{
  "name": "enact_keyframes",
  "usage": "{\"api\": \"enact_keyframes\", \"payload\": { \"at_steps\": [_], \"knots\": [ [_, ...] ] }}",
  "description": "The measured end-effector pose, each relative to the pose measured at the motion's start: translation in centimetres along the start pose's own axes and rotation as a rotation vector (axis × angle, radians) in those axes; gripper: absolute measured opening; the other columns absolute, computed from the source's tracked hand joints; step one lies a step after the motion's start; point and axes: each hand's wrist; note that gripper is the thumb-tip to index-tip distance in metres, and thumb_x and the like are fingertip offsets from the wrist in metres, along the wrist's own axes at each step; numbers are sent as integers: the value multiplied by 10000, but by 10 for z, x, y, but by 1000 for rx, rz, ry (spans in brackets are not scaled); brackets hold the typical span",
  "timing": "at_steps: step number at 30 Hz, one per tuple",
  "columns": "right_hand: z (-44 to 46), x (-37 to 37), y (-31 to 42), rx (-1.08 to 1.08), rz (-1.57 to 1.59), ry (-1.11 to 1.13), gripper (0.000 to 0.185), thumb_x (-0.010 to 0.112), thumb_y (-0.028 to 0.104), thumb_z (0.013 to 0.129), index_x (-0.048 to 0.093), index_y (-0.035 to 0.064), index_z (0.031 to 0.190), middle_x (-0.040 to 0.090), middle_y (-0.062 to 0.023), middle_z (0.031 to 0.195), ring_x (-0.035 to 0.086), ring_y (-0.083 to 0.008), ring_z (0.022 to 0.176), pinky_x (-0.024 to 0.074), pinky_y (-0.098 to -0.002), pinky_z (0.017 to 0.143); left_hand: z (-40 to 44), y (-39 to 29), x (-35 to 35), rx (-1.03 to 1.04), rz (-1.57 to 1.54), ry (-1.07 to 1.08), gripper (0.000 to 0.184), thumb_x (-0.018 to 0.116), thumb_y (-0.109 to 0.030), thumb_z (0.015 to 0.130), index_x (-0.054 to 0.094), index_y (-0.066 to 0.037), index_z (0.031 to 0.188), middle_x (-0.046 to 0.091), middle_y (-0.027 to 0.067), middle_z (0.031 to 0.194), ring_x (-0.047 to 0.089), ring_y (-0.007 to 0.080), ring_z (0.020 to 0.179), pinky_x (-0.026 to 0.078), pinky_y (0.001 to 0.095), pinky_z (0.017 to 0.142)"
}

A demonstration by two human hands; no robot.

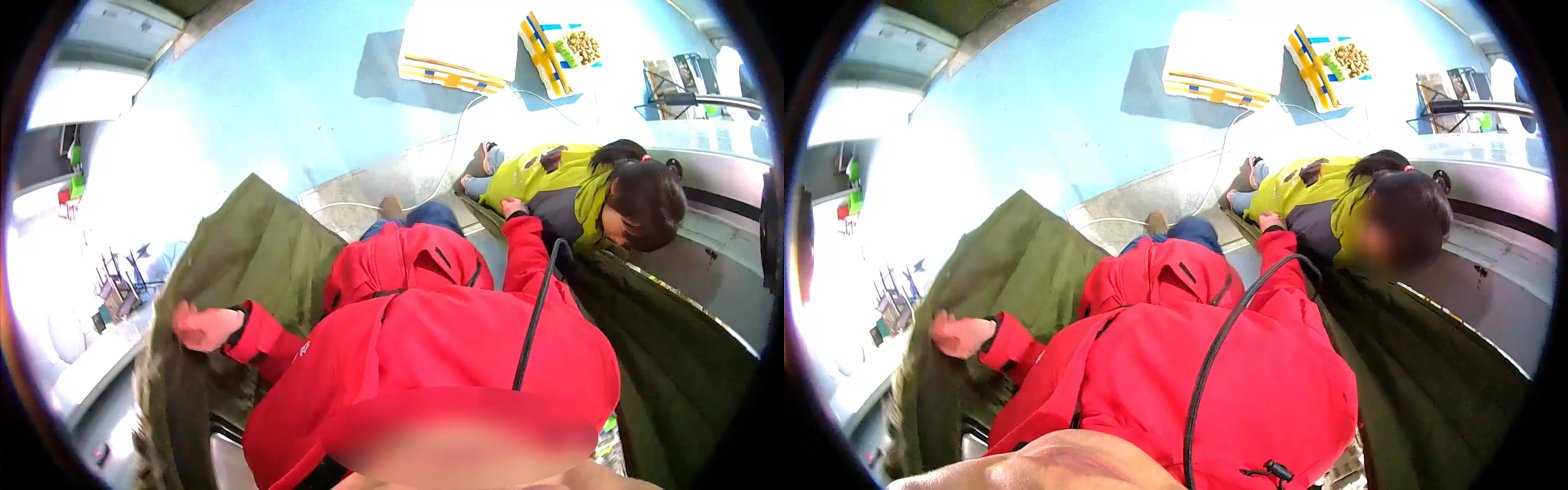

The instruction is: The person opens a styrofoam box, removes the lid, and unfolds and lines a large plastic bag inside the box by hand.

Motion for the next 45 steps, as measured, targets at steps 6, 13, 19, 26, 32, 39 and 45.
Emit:
{"api": "enact_keyframes", "payload": {
  "at_steps": [6, 13, 19, 26, 32, 39, 45],
  "knots": [
    [118, 93, 16, 369, 1079, 597, 146, 541, 233, 735, 587, 97, 710, 511, -59, 586, 453, -193, 418, 355, -337, 389, 13, 40, 89, 133, 478, -144, 267, 476, -173, 818, 416, 47, 956, 466, 165, 850, 457, 279, 752, 399, 329, 679],
    [310, 6, 111, 26, 804, 344, 138, 524, 213, 741, 539, 82, 780, 468, -18, 539, 434, -165, 405, 352, -288, 385, -49, 21, 181, -13, 916, 193, 382, 492, -181, 802, 369, 61, 1071, 419, 219, 1018, 410, 335, 927, 348, 384, 810],
    [389, -70, 174, 478, 1691, 341, 48, 506, 149, 777, 483, 123, 744, 344, 13, 514, 314, -111, 392, 239, -255, 352, -195, 8, 195, -136, 1246, 752, 465, 504, -188, 792, 344, 65, 1148, 396, 248, 1128, 387, 366, 1040, 321, 416, 894],
    [469, -80, 207, 912, 1732, 148, 192, 602, 215, 735, 445, 105, 722, 384, -33, 549, 366, -165, 400, 289, -327, 361, -210, 128, 396, -978, 257, 1862, 398, 500, -202, 807, 408, 25, 1120, 472, 178, 1061, 466, 294, 953, 387, 368, 829],
    [558, 84, 212, 796, 1325, -66, 363, 646, 180, 690, 486, 29, 978, 548, -93, 772, 485, -199, 530, 371, -327, 435, -258, -114, 706, -784, 22, 1742, 367, 451, -281, 860, 451, -14, 1114, 520, 72, 1003, 508, 157, 872, 414, 273, 770],
    [660, 213, 260, 1068, 1721, -446, 524, 675, 160, 628, 425, 22, 1067, 573, -125, 860, 550, -220, 711, 456, -316, 610, -380, -206, 829, -109, -70, 2316, 358, 444, -287, 866, 479, -10, 1090, 527, 70, 1024, 501, 157, 932, 399, 287, 816],
    [680, 147, 257, 1501, 1472, -202, 609, 688, 247, 583, 437, -6, 1077, 577, -124, 971, 562, -238, 820, 438, -323, 748, -389, -216, 864, -95, 77, 2343, 294, 445, -206, 866, 490, 0, 1072, 539, 71, 991, 509, 146, 896, 407, 271, 788]
  ]
}}
Point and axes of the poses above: each hand's wrist, its own z-axis towards the middle knuckle, its own x-axis out of the palm, y = z × x
